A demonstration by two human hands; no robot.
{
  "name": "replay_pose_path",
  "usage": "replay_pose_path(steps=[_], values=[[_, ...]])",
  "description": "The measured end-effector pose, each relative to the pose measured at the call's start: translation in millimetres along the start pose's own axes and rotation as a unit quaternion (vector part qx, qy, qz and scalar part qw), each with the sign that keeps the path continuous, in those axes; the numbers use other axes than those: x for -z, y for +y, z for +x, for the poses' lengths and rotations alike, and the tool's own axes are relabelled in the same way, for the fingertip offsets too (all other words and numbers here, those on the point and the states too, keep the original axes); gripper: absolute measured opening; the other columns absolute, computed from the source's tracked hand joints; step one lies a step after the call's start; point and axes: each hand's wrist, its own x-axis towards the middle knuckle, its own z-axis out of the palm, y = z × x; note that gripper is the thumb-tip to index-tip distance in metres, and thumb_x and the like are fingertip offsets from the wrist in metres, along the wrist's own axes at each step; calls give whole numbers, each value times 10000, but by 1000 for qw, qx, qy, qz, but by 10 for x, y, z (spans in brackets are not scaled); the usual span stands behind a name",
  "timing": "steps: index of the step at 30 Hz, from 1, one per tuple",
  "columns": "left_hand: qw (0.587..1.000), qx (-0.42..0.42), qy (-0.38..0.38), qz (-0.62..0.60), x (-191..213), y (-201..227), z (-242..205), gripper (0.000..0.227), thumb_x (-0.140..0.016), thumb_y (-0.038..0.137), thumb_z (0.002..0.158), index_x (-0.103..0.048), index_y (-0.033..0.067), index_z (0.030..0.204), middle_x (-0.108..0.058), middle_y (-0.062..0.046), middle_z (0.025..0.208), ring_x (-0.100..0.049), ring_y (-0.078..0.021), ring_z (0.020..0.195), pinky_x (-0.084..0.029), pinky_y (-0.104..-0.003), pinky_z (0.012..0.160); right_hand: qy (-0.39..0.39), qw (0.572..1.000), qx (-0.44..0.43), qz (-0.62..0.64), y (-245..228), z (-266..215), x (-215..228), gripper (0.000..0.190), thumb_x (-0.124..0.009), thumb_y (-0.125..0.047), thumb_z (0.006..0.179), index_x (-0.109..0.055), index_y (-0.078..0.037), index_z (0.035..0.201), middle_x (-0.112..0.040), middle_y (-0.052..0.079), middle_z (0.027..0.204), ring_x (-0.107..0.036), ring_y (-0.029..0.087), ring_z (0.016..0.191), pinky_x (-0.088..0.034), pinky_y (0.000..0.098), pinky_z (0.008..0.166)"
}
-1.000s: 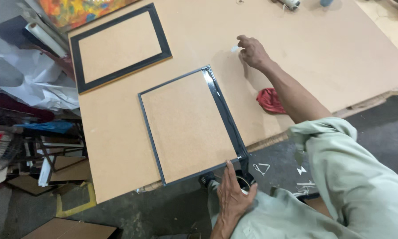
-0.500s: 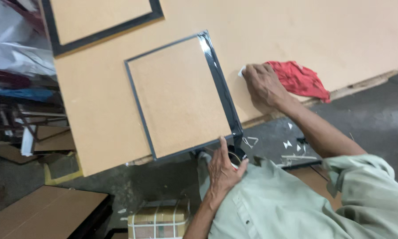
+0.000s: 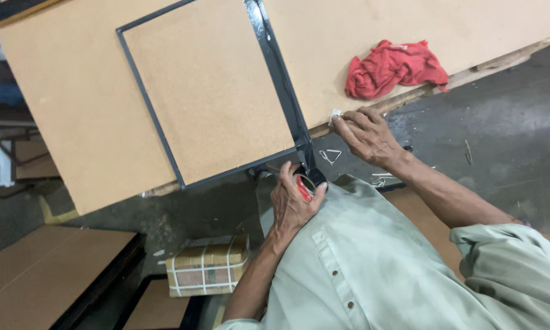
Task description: The person applies black tape along the edges of rectangular frames on a workbench, smoothing the tape with a red cloth. They handle two frames, applying tape to each side and wiping the surface.
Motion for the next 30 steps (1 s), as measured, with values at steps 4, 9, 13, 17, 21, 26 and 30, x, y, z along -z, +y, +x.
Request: replay_pose_path(steps=[4,9,13,17,21,26,30], values=[[996,79,-27,-34,-11,3,-17,770,-848,345,808,-461,-41,1350,-672,-253,1182,-696,-392,1044,-559,-451,900,-12,998,64,-2,72,-74,-20,525,-689,-30,794,-561,79,1291,-698,164,1097,-667,306,1080,-533,457,944],[993,82,-11,-80,-21,20,7,621,-839,319,810,-584,-41,1246,-679,-243,1103,-691,-386,1002,-556,-444,875,-17,993,113,6,209,-70,-41,496,-673,-4,827,-540,106,1292,-682,188,1155,-660,329,1128,-578,425,939],[991,83,-20,-106,-14,24,-12,538,-828,307,821,-624,-38,1180,-683,-216,1060,-698,-361,951,-554,-435,841,-48,993,109,6,235,-89,-43,567,-692,7,779,-530,92,1315,-660,184,1199,-639,332,1152,-575,420,945],[989,89,-23,-116,9,7,-9,514,-827,311,819,-639,-42,1141,-682,-208,1034,-700,-349,926,-553,-430,823,-38,996,53,67,216,-30,-64,680,-704,71,729,-533,61,1387,-616,155,1174,-613,318,1103,-552,451,943],[990,85,-27,-108,12,-15,6,545,-828,324,817,-630,-55,1155,-672,-218,1042,-696,-346,929,-553,-426,819,-43,996,7,75,203,-15,-87,600,-706,74,697,-590,-7,1280,-609,149,1177,-610,319,1068,-528,463,905],[987,98,-27,-128,19,-43,5,520,-819,325,820,-643,-53,1131,-675,-201,1023,-697,-330,913,-552,-411,808,-40,982,-88,163,263,9,-81,221,-657,25,905,-632,-30,1118,-624,129,1146,-634,284,1011,-552,409,838],[981,97,-31,-166,11,-38,8,461,-814,325,831,-651,-38,1065,-651,-166,946,-664,-288,842,-527,-400,758,-97,947,-205,225,396,81,-54,116,-597,-45,1054,-645,-1,1150,-597,131,991,-624,271,831,-537,379,667]])
